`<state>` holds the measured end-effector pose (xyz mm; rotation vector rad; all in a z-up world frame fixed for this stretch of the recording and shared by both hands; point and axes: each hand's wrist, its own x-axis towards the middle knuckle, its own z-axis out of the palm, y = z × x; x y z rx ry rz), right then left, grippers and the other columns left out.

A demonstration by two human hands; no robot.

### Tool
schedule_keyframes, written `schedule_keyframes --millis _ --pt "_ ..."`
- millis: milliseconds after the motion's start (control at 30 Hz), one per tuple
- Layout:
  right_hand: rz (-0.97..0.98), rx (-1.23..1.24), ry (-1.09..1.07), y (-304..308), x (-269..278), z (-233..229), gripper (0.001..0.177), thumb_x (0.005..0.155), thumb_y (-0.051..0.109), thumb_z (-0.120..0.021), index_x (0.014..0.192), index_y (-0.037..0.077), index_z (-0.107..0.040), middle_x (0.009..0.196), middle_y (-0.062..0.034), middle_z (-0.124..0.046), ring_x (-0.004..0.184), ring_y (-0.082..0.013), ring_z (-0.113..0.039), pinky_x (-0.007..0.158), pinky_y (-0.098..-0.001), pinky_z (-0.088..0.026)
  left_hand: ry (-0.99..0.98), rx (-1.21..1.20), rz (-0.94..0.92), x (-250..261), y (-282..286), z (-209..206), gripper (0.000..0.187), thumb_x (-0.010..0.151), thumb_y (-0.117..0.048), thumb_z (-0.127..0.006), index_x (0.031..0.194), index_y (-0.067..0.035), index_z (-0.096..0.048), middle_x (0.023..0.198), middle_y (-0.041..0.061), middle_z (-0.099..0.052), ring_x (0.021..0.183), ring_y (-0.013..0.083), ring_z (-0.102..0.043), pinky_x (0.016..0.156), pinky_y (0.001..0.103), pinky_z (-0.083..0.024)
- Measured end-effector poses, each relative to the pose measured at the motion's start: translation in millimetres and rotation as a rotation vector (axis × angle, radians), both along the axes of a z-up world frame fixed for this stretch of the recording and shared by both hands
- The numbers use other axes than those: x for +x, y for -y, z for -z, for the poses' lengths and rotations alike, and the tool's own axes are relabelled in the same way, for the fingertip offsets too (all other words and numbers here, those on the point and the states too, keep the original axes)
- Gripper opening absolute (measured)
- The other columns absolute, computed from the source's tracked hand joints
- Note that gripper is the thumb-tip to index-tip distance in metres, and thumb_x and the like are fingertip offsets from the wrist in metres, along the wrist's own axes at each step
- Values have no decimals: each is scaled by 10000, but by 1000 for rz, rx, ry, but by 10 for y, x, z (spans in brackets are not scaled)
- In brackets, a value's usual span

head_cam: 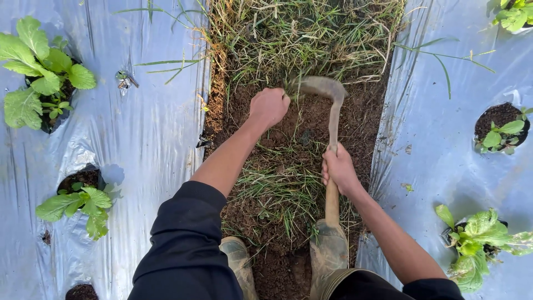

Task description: The person uses a hand hoe to loosen the soil and remove grass weeds from a narrow strip between two rows of plants. The person repeatedly strikes the ground with the tool and pulls out the uprooted grass by hand, clearing the area along the edge of a plastic mulch sheet.

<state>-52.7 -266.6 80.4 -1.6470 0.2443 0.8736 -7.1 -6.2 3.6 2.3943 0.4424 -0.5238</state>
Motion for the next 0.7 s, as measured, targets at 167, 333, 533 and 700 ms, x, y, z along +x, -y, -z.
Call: schedule_keyframes --millis 167,333,533,700 --pt "130 83 37 123 3 -107 49 961 39 -462 953 82 -439 495 -46 -441 326 -149 -453 260 -303 -398 31 -25 41 -85 6 -76 422 1016 -263 -420 1139 -13 -738 878 180 -751 756 338 -749 680 464 -621" --pt "254 152 86 37 123 -97 63 982 62 -444 973 104 -398 512 -48 -414 352 -146 -439 297 -287 -408 39 -27 62 -133 1 -154 412 1020 -254 -416 1115 -16 -739 881 188 -753 745 340 -747 679 462 -627" --pt "-212 -83 -212 526 -373 -84 99 963 67 -451 1026 10 -503 512 -53 -461 308 -160 -441 256 -318 -424 -49 2 95 -273 -108 -215 441 1023 -285 -413 1203 -29 -724 999 203 -766 846 366 -755 761 493 -634" --pt "-301 -233 -52 884 -400 -65 516 955 8 -455 1458 -101 -429 550 -112 -526 356 -194 -506 322 -346 -475 -216 -13 179 -596 -131 -652 492 1051 -276 -431 1420 0 -606 1299 241 -687 1211 422 -668 992 568 -582"
